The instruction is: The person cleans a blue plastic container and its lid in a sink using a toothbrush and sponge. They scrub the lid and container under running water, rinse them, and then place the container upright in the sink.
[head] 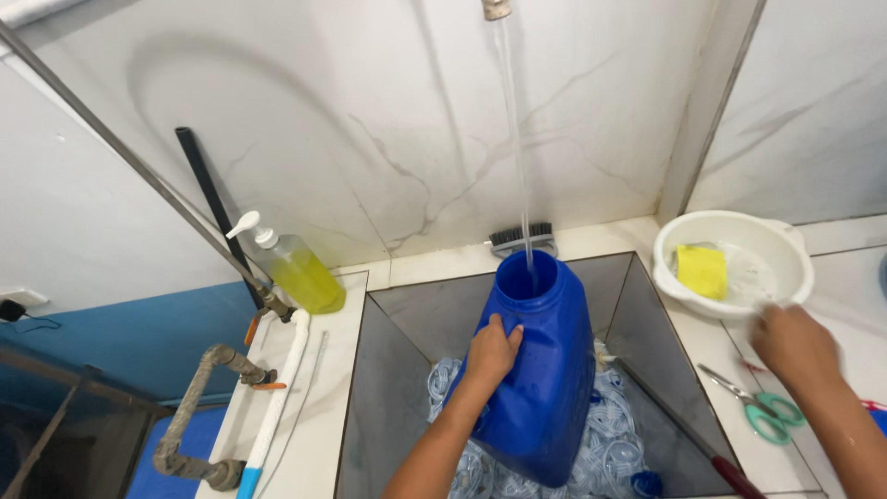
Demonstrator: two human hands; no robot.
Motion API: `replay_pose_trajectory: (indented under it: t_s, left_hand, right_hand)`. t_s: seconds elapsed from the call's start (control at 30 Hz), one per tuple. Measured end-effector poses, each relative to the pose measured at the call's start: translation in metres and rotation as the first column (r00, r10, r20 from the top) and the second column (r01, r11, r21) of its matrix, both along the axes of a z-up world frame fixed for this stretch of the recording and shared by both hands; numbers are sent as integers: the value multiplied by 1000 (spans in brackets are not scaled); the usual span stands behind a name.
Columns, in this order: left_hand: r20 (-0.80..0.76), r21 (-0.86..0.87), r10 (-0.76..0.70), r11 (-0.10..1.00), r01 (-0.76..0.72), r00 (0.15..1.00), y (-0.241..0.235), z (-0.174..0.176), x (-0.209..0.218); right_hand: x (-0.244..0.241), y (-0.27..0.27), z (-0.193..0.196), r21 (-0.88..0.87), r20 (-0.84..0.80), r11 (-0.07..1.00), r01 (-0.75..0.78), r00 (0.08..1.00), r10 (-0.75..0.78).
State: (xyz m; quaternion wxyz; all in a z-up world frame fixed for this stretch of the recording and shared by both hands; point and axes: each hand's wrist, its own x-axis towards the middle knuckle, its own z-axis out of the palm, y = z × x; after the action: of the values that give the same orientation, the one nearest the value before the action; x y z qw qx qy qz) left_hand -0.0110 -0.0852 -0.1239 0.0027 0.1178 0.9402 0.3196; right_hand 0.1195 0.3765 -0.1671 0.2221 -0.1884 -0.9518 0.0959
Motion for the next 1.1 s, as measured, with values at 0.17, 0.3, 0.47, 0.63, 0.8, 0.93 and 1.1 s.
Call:
replay_pose_trajectory:
  t_s: [0.17,0.3,0.47,0.63,0.8,0.93,1.1]
  left_hand:
    - [42,-72,-5,997,8,999,10,12,15]
    - [55,-57,-10,998,13,998,9,20,21]
    - [76,29,94,995,-96,993,4,21,25]
    - [74,99,213,970,-220,974,5,12,22]
    - [53,163,302,938,-306,952,-14,-1,17]
    - [63,179,338,922,-344,939,-22,-1,16]
    - [120,207,361,902,-379,925,-32,-6,27]
  right_hand:
    - [-150,-13,12,-198,307,979,45,952,18]
    - [-167,-5,9,-139,445,982,129,894,-54]
    - [-165,-81,39,-331,-250,921,-205,960,124]
    - [-154,-276,24,-279,-415,849,-450,853,316]
    - [-131,-330,27,21,-399,461,-887,415,817]
    - [-149,-331,60,74,-416,608,-791,529,740]
    - [-142,-351,66,94,-311,524,-847,475,823]
